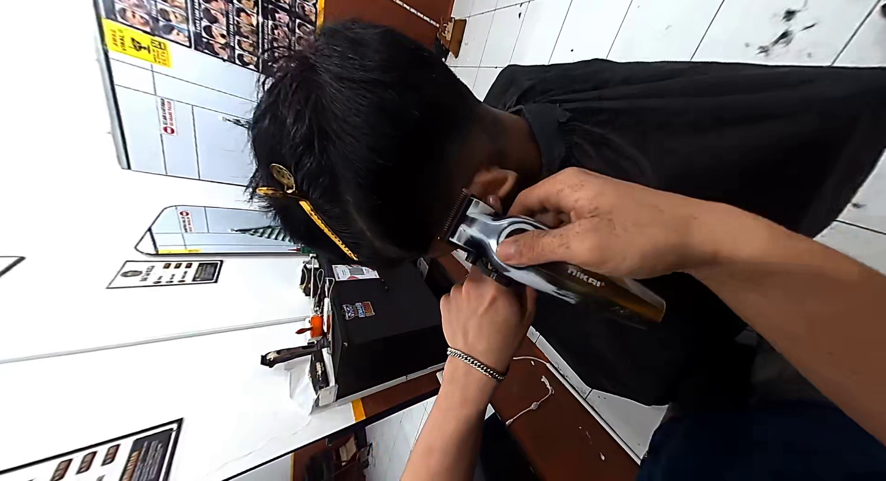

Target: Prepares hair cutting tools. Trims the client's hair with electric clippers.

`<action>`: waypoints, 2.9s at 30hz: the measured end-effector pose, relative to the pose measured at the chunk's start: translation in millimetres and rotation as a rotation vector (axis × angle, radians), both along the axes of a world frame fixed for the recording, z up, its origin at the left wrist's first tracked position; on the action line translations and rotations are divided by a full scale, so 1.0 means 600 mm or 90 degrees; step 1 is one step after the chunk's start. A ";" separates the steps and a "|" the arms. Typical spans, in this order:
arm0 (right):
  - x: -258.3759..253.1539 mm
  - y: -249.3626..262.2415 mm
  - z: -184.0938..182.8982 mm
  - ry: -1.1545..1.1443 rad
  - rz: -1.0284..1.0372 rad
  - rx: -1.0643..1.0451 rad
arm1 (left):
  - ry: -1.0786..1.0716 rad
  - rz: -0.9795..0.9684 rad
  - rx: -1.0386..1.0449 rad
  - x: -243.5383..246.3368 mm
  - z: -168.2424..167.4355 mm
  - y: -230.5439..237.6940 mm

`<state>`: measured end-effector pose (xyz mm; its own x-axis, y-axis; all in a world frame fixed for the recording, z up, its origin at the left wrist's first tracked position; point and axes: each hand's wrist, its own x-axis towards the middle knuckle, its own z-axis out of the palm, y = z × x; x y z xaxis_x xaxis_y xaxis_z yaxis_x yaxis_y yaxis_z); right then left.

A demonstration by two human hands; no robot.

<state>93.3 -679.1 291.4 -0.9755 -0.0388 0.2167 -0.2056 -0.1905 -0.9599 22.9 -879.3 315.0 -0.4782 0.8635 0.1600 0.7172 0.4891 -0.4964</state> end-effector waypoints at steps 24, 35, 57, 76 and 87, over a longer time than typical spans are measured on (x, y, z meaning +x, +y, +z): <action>-0.018 0.004 0.014 -0.022 -0.009 0.055 | 0.007 0.020 -0.013 0.000 -0.013 0.006; -0.021 0.004 0.018 -0.030 0.002 0.087 | 0.020 0.009 -0.029 0.001 -0.012 0.006; -0.028 0.014 0.013 -0.011 0.005 0.050 | 0.023 0.007 -0.016 -0.001 -0.014 0.006; -0.029 0.017 0.009 -0.003 0.015 0.063 | 0.022 -0.008 -0.023 0.000 -0.011 0.004; -0.030 0.025 0.009 -0.001 0.029 0.029 | 0.029 0.001 -0.033 0.005 -0.009 0.009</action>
<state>75.3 -663.9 297.0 -0.9727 -0.0927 0.2128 -0.1968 -0.1561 -0.9679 25.8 -873.7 309.9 -0.4721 0.8709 0.1365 0.6926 0.4623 -0.5537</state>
